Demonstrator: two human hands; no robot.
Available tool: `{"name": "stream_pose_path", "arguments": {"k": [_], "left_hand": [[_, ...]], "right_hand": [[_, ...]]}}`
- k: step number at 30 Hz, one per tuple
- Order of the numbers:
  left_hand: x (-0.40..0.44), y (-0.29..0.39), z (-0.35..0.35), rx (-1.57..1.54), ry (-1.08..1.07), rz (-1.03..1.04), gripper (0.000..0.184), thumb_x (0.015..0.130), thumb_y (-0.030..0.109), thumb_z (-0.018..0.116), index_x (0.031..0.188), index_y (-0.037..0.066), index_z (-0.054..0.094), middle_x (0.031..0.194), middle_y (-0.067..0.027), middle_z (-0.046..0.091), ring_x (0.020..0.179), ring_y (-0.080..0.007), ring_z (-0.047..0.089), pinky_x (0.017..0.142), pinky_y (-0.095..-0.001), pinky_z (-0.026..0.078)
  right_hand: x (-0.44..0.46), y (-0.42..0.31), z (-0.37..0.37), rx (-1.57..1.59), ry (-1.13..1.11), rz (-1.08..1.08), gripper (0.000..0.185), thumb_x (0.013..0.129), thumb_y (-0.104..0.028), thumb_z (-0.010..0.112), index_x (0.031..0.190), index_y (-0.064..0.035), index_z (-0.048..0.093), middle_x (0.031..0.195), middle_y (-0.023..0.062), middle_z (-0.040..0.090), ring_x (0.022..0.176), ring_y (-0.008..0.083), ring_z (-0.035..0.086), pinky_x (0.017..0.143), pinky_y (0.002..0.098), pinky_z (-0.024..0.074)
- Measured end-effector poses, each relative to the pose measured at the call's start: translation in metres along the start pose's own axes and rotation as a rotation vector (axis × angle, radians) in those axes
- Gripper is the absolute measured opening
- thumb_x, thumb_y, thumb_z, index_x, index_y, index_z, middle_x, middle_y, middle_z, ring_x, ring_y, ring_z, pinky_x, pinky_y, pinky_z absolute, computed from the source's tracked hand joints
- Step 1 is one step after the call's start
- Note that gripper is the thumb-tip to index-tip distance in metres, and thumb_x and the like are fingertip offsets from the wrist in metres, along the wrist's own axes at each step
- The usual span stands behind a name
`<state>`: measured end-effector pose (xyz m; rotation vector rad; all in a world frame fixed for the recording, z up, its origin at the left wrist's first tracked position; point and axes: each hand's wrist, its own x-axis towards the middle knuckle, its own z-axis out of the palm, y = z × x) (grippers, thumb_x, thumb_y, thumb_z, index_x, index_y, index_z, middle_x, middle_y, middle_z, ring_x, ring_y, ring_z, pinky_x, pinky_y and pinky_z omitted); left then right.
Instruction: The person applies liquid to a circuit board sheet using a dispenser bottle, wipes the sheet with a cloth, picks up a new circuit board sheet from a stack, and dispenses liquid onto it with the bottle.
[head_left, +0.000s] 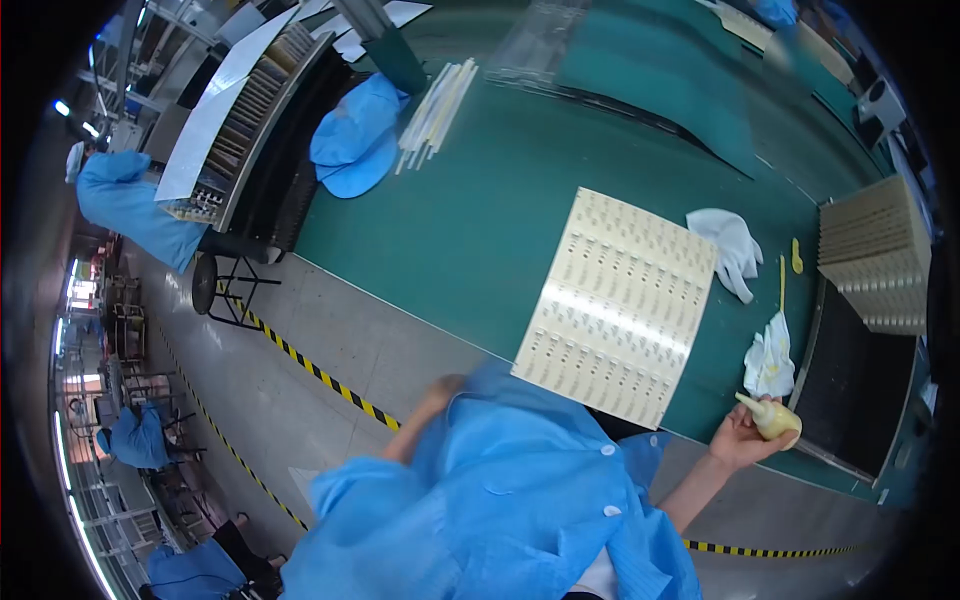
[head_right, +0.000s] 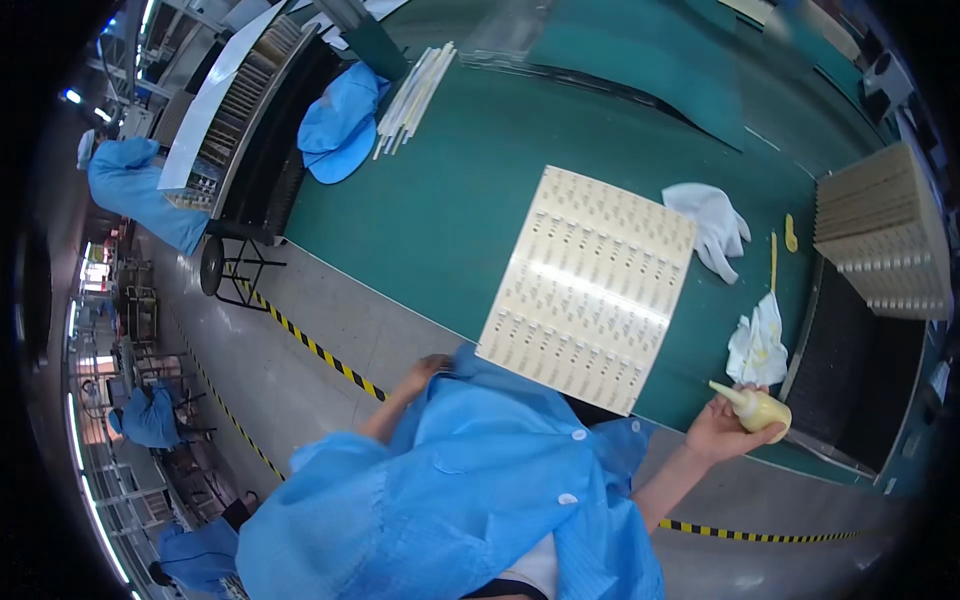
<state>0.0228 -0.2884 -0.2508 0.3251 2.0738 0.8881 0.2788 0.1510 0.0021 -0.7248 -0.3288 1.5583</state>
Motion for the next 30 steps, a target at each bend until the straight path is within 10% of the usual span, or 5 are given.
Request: {"name": "stream_pose_path", "arguments": {"k": [13,16,17,23,30], "left_hand": [[0.08,0.015,0.062,-0.071,-0.38,-0.134,0.033,0.086,0.024,0.043,0.105,0.0,0.053,0.1,-0.0138,0.057,0.09,-0.0226,0.055,0.08,-0.0332,0.043],[0.066,-0.009,0.051,-0.038,-0.419,-0.184,0.033,0.086,0.025,0.043,0.104,0.0,0.054,0.098,-0.0144,0.057,0.089,-0.0238,0.055,0.079,-0.0339,0.044],[0.065,-0.011,0.05,-0.036,-0.42,-0.191,0.033,0.086,0.025,0.043,0.103,0.0,0.054,0.098,-0.0145,0.057,0.088,-0.0242,0.055,0.078,-0.0341,0.044],[0.076,0.003,0.064,-0.031,-0.401,-0.165,0.033,0.085,0.027,0.043,0.1,0.0,0.055,0.095,-0.0156,0.058,0.086,-0.0266,0.055,0.077,-0.0353,0.044],[0.053,-0.001,0.045,0.038,-0.416,-0.157,0.034,0.085,0.029,0.043,0.097,0.0,0.057,0.091,-0.0169,0.058,0.083,-0.0293,0.056,0.074,-0.0368,0.044]], "right_hand": [[-0.003,0.005,0.011,-0.156,0.019,-0.049,0.046,0.081,-0.045,0.054,0.1,-0.0032,0.049,0.08,0.0091,0.057,0.045,0.0122,0.043,0.038,0.0197,0.0351],[-0.01,0.005,0.026,0.039,-0.566,0.105,0.024,0.082,-0.034,0.05,0.07,-0.0134,0.051,0.061,0.0018,0.053,0.057,0.0157,0.051,0.054,0.0301,0.0434],[-0.013,0.007,0.028,-0.035,-0.454,0.088,0.034,0.082,-0.04,0.053,0.065,-0.0128,0.042,0.06,0.0016,0.048,0.056,0.0149,0.048,0.056,0.0286,0.0449],[-0.032,0.016,0.056,-0.024,-0.116,0.083,0.033,0.079,-0.041,0.056,0.074,-0.009,0.049,0.066,0.0032,0.053,0.059,0.0181,0.052,0.064,0.033,0.0487],[-0.001,-0.001,0.005,0.158,-0.603,0.168,0.038,0.078,-0.043,0.057,0.086,-0.0054,0.054,0.075,0.0065,0.059,0.068,0.0207,0.057,0.066,0.0348,0.0503]]}}
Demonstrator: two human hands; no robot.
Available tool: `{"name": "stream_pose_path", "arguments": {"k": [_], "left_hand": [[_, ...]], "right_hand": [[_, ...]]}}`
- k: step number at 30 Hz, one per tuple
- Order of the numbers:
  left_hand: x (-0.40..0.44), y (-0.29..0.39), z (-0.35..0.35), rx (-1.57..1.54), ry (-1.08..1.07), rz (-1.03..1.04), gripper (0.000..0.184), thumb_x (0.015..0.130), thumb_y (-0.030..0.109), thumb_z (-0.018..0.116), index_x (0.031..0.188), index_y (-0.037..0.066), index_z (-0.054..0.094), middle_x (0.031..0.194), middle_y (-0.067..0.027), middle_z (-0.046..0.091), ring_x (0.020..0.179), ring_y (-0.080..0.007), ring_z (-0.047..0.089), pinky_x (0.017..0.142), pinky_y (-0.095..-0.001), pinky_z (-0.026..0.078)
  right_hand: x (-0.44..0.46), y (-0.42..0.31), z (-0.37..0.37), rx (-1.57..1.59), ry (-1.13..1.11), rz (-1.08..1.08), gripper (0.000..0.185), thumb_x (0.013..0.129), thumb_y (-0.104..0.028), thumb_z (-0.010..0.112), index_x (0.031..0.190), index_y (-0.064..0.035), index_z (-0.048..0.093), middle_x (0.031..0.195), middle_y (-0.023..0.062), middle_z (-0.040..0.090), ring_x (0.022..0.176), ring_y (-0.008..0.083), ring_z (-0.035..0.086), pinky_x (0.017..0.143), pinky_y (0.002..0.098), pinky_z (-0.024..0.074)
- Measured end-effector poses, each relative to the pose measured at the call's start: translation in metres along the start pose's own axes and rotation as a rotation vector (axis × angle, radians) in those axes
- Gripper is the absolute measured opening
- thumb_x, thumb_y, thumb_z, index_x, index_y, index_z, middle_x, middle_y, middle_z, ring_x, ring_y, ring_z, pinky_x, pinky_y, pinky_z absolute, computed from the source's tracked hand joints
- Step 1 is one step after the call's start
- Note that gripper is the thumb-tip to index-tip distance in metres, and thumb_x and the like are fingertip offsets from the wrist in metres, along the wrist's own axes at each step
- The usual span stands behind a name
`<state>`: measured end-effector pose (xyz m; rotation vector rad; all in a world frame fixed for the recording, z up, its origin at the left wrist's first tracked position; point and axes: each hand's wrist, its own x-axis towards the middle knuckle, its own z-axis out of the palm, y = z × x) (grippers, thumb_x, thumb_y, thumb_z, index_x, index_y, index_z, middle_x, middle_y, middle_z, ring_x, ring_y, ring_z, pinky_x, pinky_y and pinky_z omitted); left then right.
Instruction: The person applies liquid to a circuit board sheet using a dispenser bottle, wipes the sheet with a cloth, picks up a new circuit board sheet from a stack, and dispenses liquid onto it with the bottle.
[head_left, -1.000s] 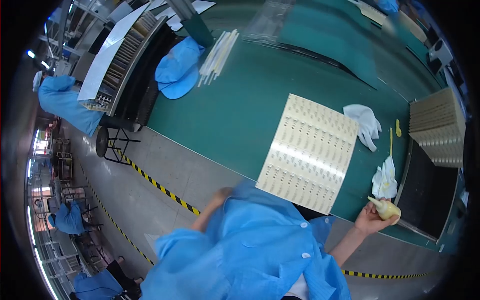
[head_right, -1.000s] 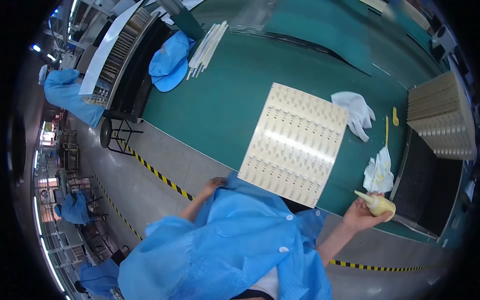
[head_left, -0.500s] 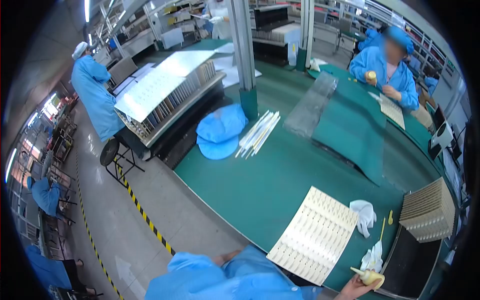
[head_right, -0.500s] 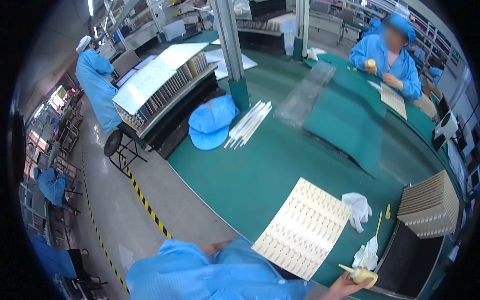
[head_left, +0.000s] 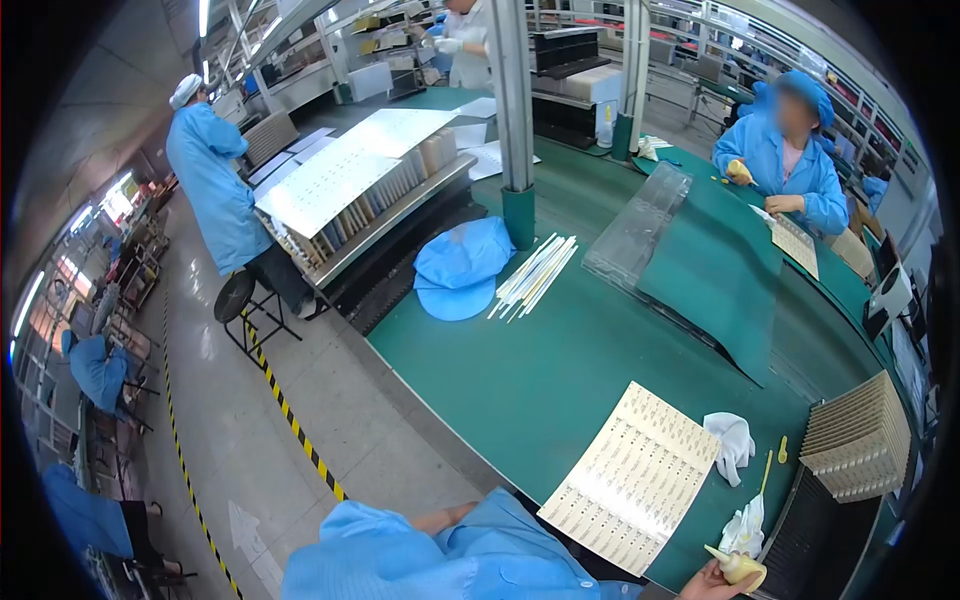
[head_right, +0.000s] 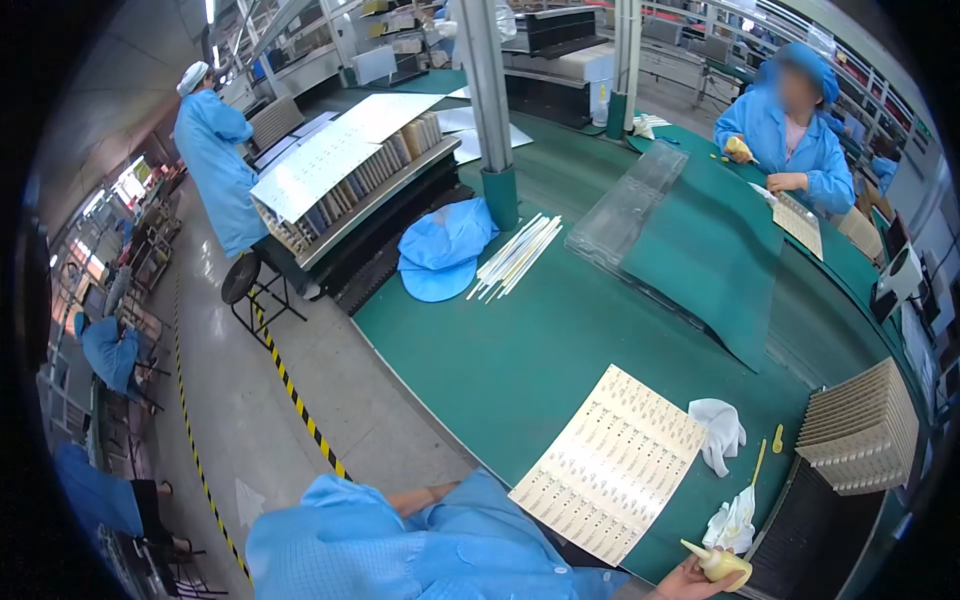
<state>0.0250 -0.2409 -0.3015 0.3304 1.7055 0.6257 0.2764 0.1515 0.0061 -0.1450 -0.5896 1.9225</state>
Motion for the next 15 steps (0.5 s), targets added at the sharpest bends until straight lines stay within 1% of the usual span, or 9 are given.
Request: {"name": "stream_pose_path", "arguments": {"k": [2,5,7,8,9,12,15], "left_hand": [[0.0,0.006,0.0,-0.007,0.004,0.01,0.034,0.085,0.029,0.044,0.096,0.0,0.057,0.09,-0.0173,0.059,0.082,-0.0301,0.056,0.074,-0.0372,0.044],[0.01,0.017,0.008,-0.002,0.013,0.021,0.035,0.084,0.03,0.044,0.094,0.0,0.058,0.089,-0.0178,0.059,0.081,-0.0313,0.056,0.073,-0.0379,0.045],[0.013,0.018,0.008,0.027,0.003,0.025,0.035,0.084,0.031,0.044,0.093,0.0,0.058,0.088,-0.0182,0.059,0.08,-0.0321,0.056,0.072,-0.0383,0.045],[0.01,0.018,0.004,0.048,-0.002,0.03,0.035,0.084,0.031,0.044,0.093,0.0,0.058,0.087,-0.0184,0.059,0.08,-0.0325,0.056,0.072,-0.0385,0.045],[0.005,0.019,-0.002,0.082,-0.009,0.029,0.035,0.084,0.031,0.044,0.092,0.0,0.058,0.087,-0.0186,0.059,0.079,-0.0329,0.056,0.072,-0.0387,0.045],[-0.022,0.024,-0.031,0.232,-0.023,0.031,0.036,0.084,0.032,0.044,0.091,0.0,0.059,0.085,-0.0191,0.06,0.078,-0.0341,0.056,0.071,-0.0393,0.045],[-0.058,0.046,-0.052,0.482,-0.043,0.059,0.037,0.084,0.033,0.044,0.089,0.0,0.06,0.084,-0.0197,0.06,0.077,-0.0352,0.056,0.07,-0.04,0.045]], "right_hand": [[-0.001,-0.001,0.003,-0.044,0.07,0.012,0.039,0.078,-0.044,0.057,0.084,-0.0058,0.054,0.073,0.0057,0.059,0.066,0.0198,0.057,0.065,0.0343,0.0502],[-0.002,0.008,0.008,-0.057,0.214,-0.051,0.041,0.076,-0.046,0.058,0.086,-0.006,0.053,0.072,0.0056,0.058,0.065,0.0199,0.056,0.063,0.0341,0.0502],[-0.005,-0.001,-0.014,0.027,0.022,0.056,0.043,0.076,-0.045,0.059,0.09,-0.0054,0.053,0.077,0.0073,0.059,0.069,0.0215,0.057,0.066,0.0351,0.0506],[0.0,-0.001,-0.002,0.072,-0.085,0.105,0.044,0.075,-0.045,0.059,0.092,-0.0051,0.053,0.079,0.0081,0.06,0.071,0.0222,0.058,0.067,0.0356,0.0508],[-0.003,0.002,0.011,-0.004,0.11,-0.02,0.048,0.075,-0.044,0.06,0.1,-0.0048,0.052,0.091,0.0103,0.059,0.08,0.0251,0.058,0.072,0.037,0.0511],[-0.003,-0.003,-0.01,0.063,0.072,0.003,0.052,0.075,-0.046,0.059,0.107,-0.0053,0.051,0.101,0.0112,0.057,0.089,0.0268,0.057,0.075,0.0376,0.0509],[0.002,-0.003,-0.05,0.127,-0.088,0.097,0.059,0.074,-0.049,0.059,0.113,-0.0056,0.048,0.104,0.0132,0.056,0.093,0.0277,0.056,0.077,0.0379,0.0502]]}}
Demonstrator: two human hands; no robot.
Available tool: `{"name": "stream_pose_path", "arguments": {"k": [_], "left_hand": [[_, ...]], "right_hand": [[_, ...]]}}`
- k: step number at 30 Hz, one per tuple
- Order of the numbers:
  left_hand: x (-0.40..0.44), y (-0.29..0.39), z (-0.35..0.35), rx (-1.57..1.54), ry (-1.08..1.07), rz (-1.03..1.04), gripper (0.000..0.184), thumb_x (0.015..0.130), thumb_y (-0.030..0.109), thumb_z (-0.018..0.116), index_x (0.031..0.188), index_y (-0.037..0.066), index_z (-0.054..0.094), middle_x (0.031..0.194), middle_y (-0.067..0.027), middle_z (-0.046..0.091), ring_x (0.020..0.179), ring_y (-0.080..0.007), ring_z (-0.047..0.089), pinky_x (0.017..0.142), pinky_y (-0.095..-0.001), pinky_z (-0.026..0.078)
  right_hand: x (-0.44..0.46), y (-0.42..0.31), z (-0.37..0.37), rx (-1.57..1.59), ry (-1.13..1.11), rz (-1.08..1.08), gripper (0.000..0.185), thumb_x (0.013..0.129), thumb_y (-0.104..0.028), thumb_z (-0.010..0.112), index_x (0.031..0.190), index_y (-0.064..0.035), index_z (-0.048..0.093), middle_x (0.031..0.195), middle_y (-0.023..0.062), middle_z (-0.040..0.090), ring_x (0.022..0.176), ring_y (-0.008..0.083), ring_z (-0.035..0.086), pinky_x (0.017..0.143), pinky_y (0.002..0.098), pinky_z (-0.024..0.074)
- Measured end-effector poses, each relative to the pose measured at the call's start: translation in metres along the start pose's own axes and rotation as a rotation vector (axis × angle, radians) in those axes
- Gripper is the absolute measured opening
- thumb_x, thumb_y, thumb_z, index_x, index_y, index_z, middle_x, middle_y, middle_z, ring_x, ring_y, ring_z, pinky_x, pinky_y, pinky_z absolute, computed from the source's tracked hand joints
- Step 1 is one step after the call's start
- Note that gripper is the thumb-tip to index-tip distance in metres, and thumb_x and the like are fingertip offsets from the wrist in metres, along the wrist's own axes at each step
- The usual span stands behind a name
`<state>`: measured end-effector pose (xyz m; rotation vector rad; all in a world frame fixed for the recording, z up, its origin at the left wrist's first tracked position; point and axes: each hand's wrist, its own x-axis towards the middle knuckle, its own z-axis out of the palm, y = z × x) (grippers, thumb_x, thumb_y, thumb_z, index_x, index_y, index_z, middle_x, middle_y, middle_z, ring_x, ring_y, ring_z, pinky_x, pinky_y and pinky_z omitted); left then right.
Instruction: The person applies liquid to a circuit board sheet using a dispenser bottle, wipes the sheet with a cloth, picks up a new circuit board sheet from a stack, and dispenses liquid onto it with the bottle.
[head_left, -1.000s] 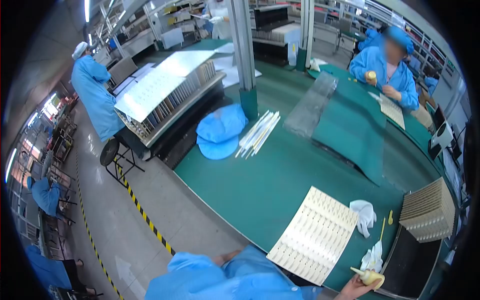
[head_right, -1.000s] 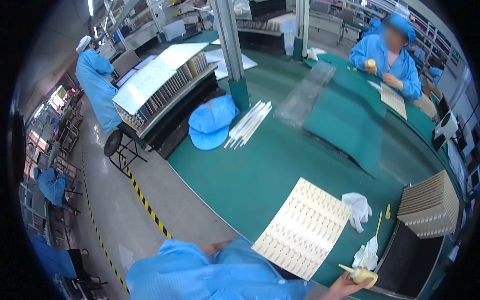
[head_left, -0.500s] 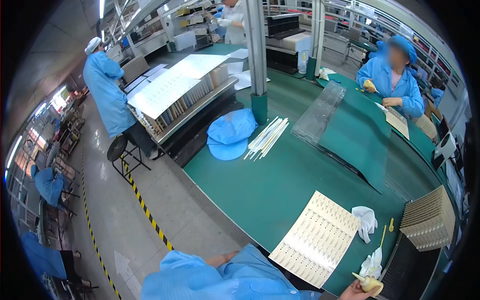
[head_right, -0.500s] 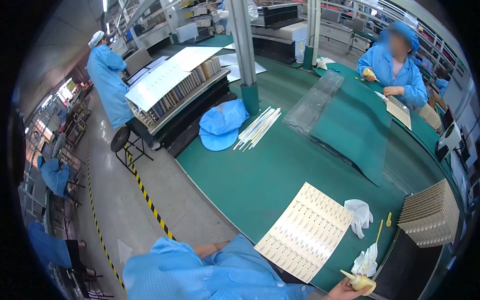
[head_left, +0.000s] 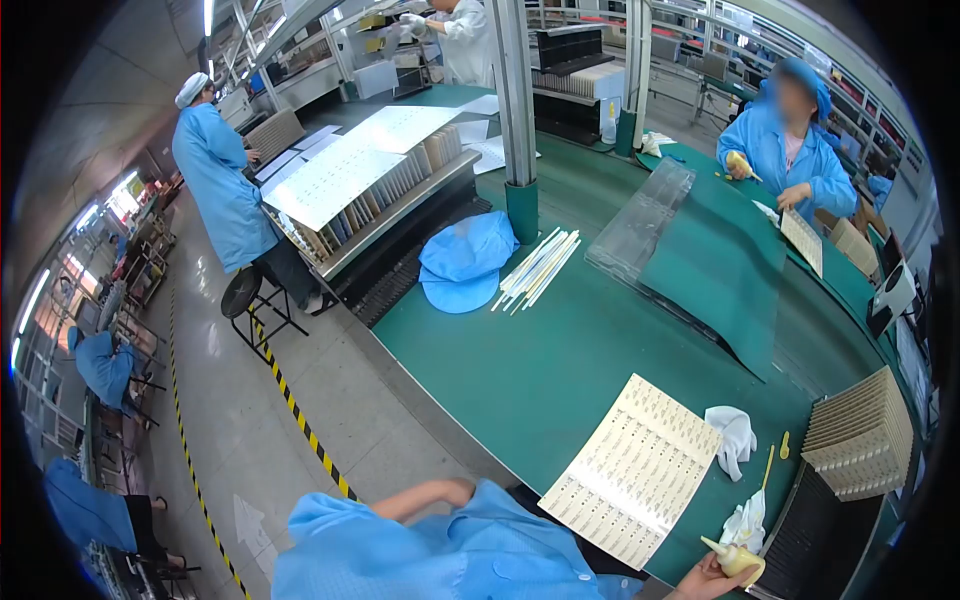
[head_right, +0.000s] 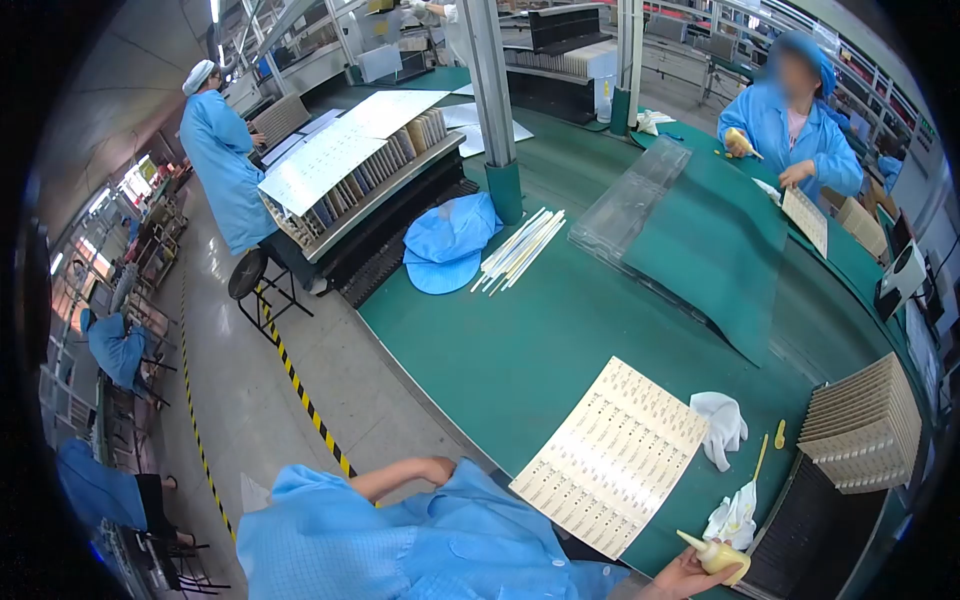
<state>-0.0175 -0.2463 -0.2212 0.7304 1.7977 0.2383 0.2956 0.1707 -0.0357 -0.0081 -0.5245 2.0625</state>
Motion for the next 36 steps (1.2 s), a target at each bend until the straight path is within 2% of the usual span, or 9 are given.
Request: {"name": "stream_pose_path", "arguments": {"k": [3,6,7,9,11,13,23,31,36], "left_hand": [[-0.052,0.06,-0.018,0.417,-0.039,0.107,0.038,0.084,0.034,0.044,0.088,0.0,0.06,0.082,-0.0202,0.06,0.075,-0.0364,0.056,0.069,-0.0406,0.045],[-0.175,0.209,-0.112,0.433,-0.302,0.351,0.038,0.086,0.035,0.041,0.086,0.002,0.06,0.079,-0.0196,0.061,0.071,-0.0343,0.057,0.065,-0.0412,0.045],[-0.195,0.237,-0.136,0.292,-0.319,0.606,0.037,0.088,0.034,0.04,0.092,0.002,0.059,0.078,-0.0189,0.061,0.068,-0.0322,0.057,0.064,-0.0392,0.046],[-0.236,0.285,-0.17,-0.088,-0.061,0.981,0.038,0.086,0.023,0.05,0.118,0.003,0.047,0.1,-0.016,0.059,0.084,-0.0273,0.058,0.074,-0.0341,0.045],[-0.249,0.326,-0.188,0.058,0.53,1.19,0.057,0.075,0.012,0.063,0.124,-0.001,0.038,0.121,-0.0174,0.047,0.111,-0.0288,0.047,0.092,-0.0341,0.037],[-0.237,0.344,-0.187,0.041,0.955,1.361,0.058,0.075,0.014,0.063,0.125,0.0,0.037,0.122,-0.0176,0.046,0.112,-0.0295,0.046,0.092,-0.0357,0.037],[-0.177,0.365,-0.171,-0.229,1.116,1.914,0.065,0.075,0.021,0.063,0.128,0.001,0.031,0.126,-0.0188,0.04,0.117,-0.0328,0.039,0.095,-0.0434,0.033],[-0.157,0.363,-0.198,-0.314,0.951,1.821,0.071,0.075,0.026,0.063,0.131,0.002,0.027,0.129,-0.0198,0.036,0.121,-0.0355,0.034,0.097,-0.0495,0.031],[-0.129,0.33,-0.157,-0.69,0.645,0.887,0.056,0.078,0.005,0.054,0.129,-0.002,0.03,0.131,-0.0158,0.035,0.12,-0.0257,0.037,0.096,-0.0359,0.033]], "right_hand": [[0.001,0.016,0.03,-0.368,0.436,-0.096,0.046,0.081,-0.045,0.054,0.099,-0.003,0.05,0.08,0.0086,0.057,0.045,0.0126,0.044,0.038,0.0195,0.0356],[0.009,0.032,0.071,-0.31,0.777,-0.247,0.05,0.082,-0.043,0.053,0.114,-0.0053,0.047,0.099,0.0093,0.057,0.078,0.0156,0.057,0.059,0.0247,0.0483],[0.007,0.026,0.061,-0.303,0.548,-0.187,0.05,0.082,-0.043,0.053,0.114,-0.0057,0.046,0.106,0.009,0.055,0.092,0.0176,0.056,0.071,0.0301,0.0492],[0.004,0.023,0.055,-0.312,0.632,-0.198,0.052,0.08,-0.045,0.055,0.114,-0.006,0.046,0.104,0.0089,0.056,0.087,0.019,0.057,0.064,0.0284,0.0499],[-0.002,0.014,0.044,-0.208,0.473,-0.076,0.057,0.077,-0.047,0.056,0.111,-0.0017,0.047,0.097,0.0097,0.057,0.074,0.0173,0.056,0.05,0.0223,0.0428],[-0.002,0.018,0.065,-0.258,0.473,-0.08,0.057,0.076,-0.047,0.059,0.105,-0.0001,0.047,0.088,0.0108,0.056,0.064,0.0163,0.049,0.046,0.0226,0.0363],[-0.018,0.014,0.067,-0.347,0.503,-0.072,0.056,0.078,-0.049,0.056,0.104,-0.0001,0.045,0.088,0.0118,0.054,0.072,0.0194,0.052,0.046,0.0222,0.0393],[-0.007,0.059,0.087,-0.435,0.719,-0.016,0.055,0.08,-0.051,0.051,0.102,-0.0009,0.048,0.087,0.0115,0.053,0.07,0.0168,0.05,0.048,0.0214,0.0366],[0.007,0.071,0.081,-0.457,0.565,-0.006,0.059,0.08,-0.054,0.049,0.1,0.0008,0.048,0.086,0.0109,0.053,0.059,0.0107,0.045,0.046,0.0188,0.0335]]}}
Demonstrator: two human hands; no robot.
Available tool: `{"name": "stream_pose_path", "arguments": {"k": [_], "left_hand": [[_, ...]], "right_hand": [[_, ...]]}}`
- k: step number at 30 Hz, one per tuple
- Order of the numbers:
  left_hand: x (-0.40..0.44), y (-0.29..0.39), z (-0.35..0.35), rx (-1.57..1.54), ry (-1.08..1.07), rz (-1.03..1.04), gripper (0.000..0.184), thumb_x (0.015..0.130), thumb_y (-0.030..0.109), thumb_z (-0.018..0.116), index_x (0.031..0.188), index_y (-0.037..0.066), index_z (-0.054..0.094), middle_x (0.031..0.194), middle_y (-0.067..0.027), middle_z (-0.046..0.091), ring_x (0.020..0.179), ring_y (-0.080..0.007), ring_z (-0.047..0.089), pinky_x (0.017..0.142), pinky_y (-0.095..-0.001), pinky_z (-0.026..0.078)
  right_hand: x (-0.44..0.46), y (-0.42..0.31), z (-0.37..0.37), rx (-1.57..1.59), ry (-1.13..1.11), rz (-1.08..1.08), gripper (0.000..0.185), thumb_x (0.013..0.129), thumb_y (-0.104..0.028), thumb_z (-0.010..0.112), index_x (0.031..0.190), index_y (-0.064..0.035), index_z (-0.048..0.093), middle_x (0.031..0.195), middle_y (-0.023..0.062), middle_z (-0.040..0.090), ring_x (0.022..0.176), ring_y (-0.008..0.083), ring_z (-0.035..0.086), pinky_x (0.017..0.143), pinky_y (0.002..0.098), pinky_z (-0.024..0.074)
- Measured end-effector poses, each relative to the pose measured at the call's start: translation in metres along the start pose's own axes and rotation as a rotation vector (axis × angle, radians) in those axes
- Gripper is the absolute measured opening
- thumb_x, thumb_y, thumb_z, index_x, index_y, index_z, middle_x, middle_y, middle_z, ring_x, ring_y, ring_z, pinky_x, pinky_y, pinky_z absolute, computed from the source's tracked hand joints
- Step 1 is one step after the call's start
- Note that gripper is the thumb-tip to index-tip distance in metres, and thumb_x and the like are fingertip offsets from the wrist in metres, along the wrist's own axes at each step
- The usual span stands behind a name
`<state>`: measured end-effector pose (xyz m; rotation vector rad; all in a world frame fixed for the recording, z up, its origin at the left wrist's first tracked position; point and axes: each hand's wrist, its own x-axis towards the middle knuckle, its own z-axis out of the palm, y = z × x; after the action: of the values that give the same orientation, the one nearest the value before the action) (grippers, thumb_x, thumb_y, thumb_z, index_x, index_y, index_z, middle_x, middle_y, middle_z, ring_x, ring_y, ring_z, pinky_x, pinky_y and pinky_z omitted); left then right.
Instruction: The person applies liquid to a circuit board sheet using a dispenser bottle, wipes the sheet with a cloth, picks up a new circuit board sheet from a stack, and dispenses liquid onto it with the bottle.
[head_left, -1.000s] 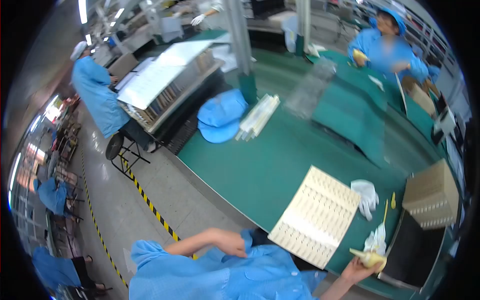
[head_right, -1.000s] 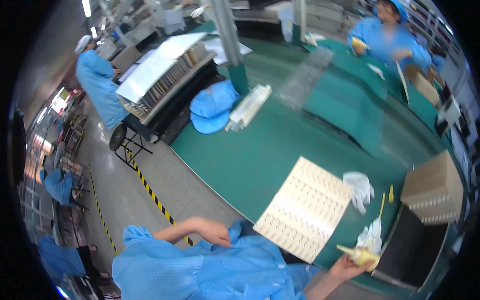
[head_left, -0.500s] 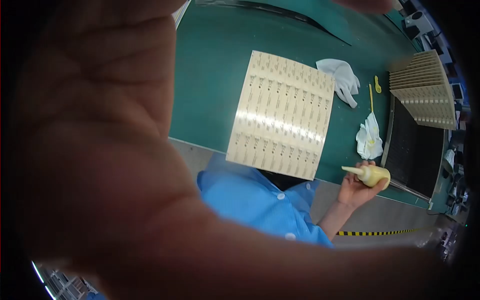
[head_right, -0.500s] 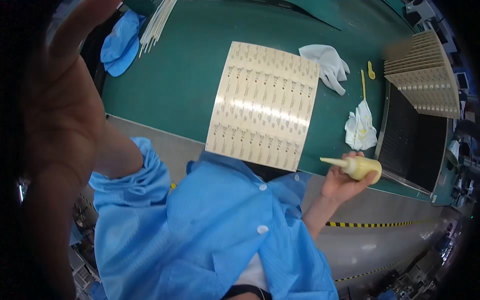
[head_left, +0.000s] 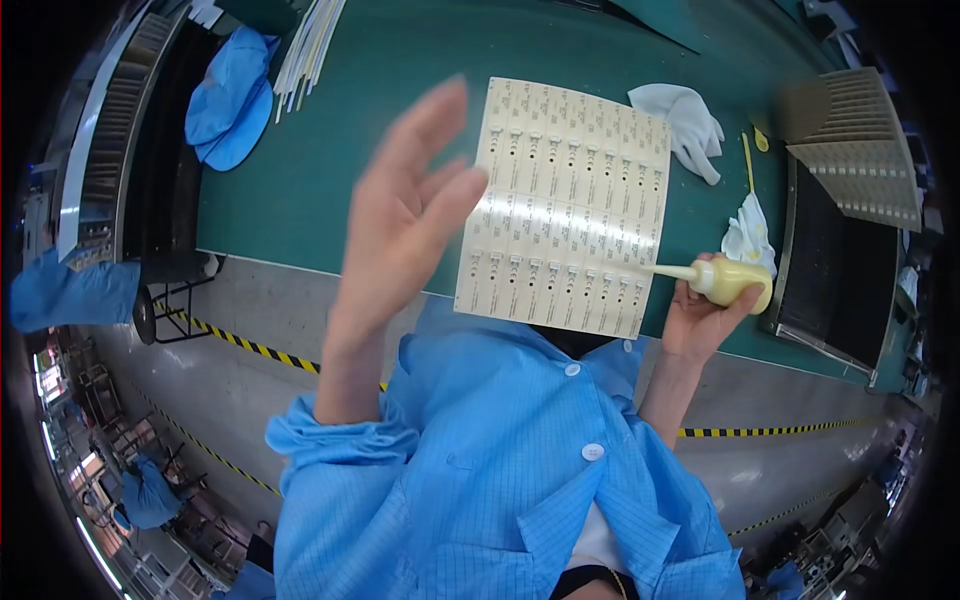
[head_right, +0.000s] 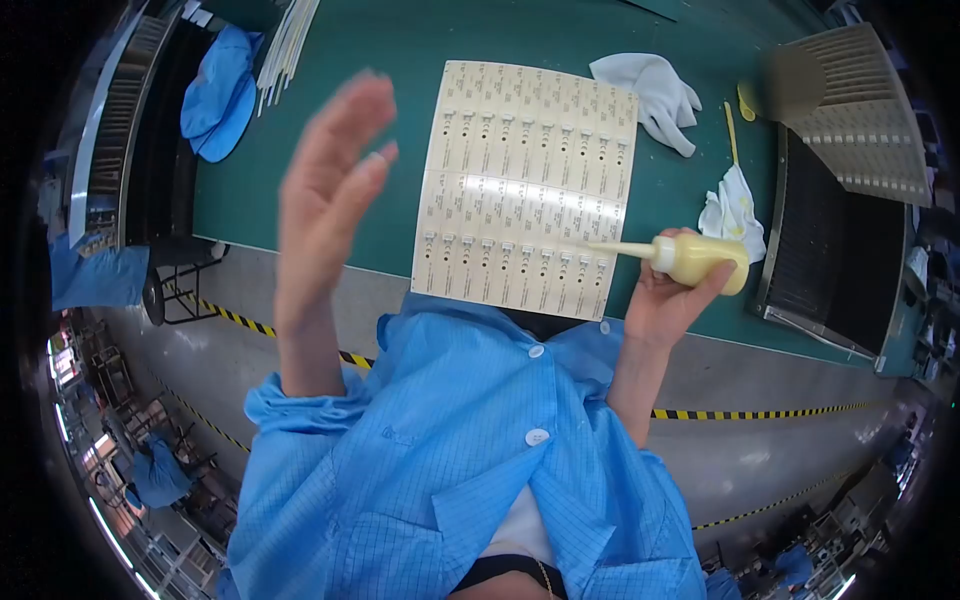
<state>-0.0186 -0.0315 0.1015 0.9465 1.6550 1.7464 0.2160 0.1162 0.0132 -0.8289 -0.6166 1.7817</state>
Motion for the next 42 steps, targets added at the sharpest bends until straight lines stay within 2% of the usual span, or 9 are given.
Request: {"name": "stream_pose_path", "arguments": {"k": [3,6,9,18,21,25,29,37,42], "left_hand": [[-0.021,-0.041,0.008,-0.074,-0.014,-0.287,0.048,0.082,0.003,0.047,0.128,-0.001,0.032,0.131,-0.0154,0.035,0.124,-0.0244,0.03,0.101,-0.0343,0.025],[-0.03,-0.052,0.023,-0.2,0.001,-0.332,0.047,0.083,0.003,0.047,0.127,-0.001,0.033,0.132,-0.0169,0.034,0.125,-0.025,0.029,0.102,-0.0347,0.022],[-0.033,-0.075,0.026,0.044,0.04,-0.143,0.044,0.082,0.005,0.05,0.124,0.002,0.04,0.132,-0.0225,0.031,0.123,-0.0258,0.032,0.097,-0.0322,0.031],[-0.024,-0.064,0.02,-0.137,0.091,-0.304,0.039,0.082,0.005,0.049,0.121,0.001,0.043,0.135,-0.0206,0.027,0.126,-0.0275,0.026,0.098,-0.0337,0.029],[-0.015,-0.065,0.008,-0.21,0.123,-0.33,0.042,0.082,0.004,0.048,0.123,-0.003,0.039,0.132,-0.0209,0.031,0.123,-0.026,0.032,0.098,-0.034,0.03],[0.0,-0.067,0.005,-0.473,0.237,-0.442,0.048,0.083,0.007,0.051,0.127,-0.003,0.034,0.118,-0.0166,0.048,0.099,-0.0177,0.053,0.079,-0.0273,0.046],[0.006,-0.086,0.017,-0.295,0.032,-0.388,0.046,0.081,0.006,0.054,0.122,-0.005,0.037,0.105,-0.0144,0.056,0.084,-0.0131,0.058,0.073,-0.0245,0.048],[-0.021,-0.089,0.016,-0.791,-0.023,-0.449,0.032,0.088,0.012,0.045,0.117,-0.002,0.041,0.106,-0.0127,0.055,0.093,-0.0157,0.057,0.077,-0.0279,0.048],[-0.03,-0.103,0.017,-0.733,-0.033,-0.376,0.032,0.087,0.017,0.049,0.113,-0.001,0.045,0.103,-0.0106,0.056,0.092,-0.0128,0.056,0.077,-0.0271,0.047]], "right_hand": [[0.004,0.002,0.008,-0.01,-0.032,-0.009,0.058,0.08,-0.053,0.049,0.103,-0.0002,0.047,0.084,0.0111,0.053,0.053,0.0082,0.041,0.045,0.0169,0.0335],[0.012,0.01,0.009,-0.032,-0.109,-0.009,0.054,0.082,-0.05,0.05,0.107,-0.0022,0.045,0.085,0.0117,0.054,0.052,0.0079,0.043,0.042,0.0154,0.0333],[0.02,0.026,0.015,-0.101,-0.107,-0.044,0.052,0.082,-0.048,0.05,0.109,-0.0032,0.043,0.087,0.0127,0.055,0.054,0.0082,0.046,0.04,0.0153,0.0339],[0.016,0.036,0.021,-0.089,-0.166,-0.171,0.056,0.08,-0.053,0.05,0.106,-0.0039,0.043,0.08,0.0117,0.055,0.072,0.0135,0.052,0.06,0.0202,0.0419],[0.019,0.038,0.016,-0.068,-0.113,-0.183,0.058,0.079,-0.056,0.049,0.104,-0.0034,0.045,0.08,0.0114,0.055,0.074,0.0162,0.052,0.067,0.0241,0.0424],[0.019,0.034,0.017,-0.01,-0.12,-0.152,0.057,0.079,-0.055,0.05,0.103,-0.0035,0.046,0.08,0.0114,0.055,0.073,0.0152,0.051,0.065,0.0228,0.0419],[0.01,0.02,0.031,0.103,-0.263,-0.016,0.055,0.079,-0.052,0.052,0.105,-0.0036,0.046,0.085,0.0115,0.055,0.07,0.013,0.05,0.059,0.0215,0.0411],[0.005,-0.001,0.093,0.013,-0.361,-0.013,0.055,0.079,-0.05,0.054,0.108,-0.0035,0.047,0.093,0.0127,0.054,0.077,0.0157,0.052,0.069,0.0268,0.0456],[0.002,0.014,0.132,-0.032,-0.458,-0.125,0.056,0.078,-0.05,0.054,0.107,-0.0029,0.047,0.097,0.013,0.055,0.091,0.0178,0.053,0.081,0.0296,0.0444]]}}
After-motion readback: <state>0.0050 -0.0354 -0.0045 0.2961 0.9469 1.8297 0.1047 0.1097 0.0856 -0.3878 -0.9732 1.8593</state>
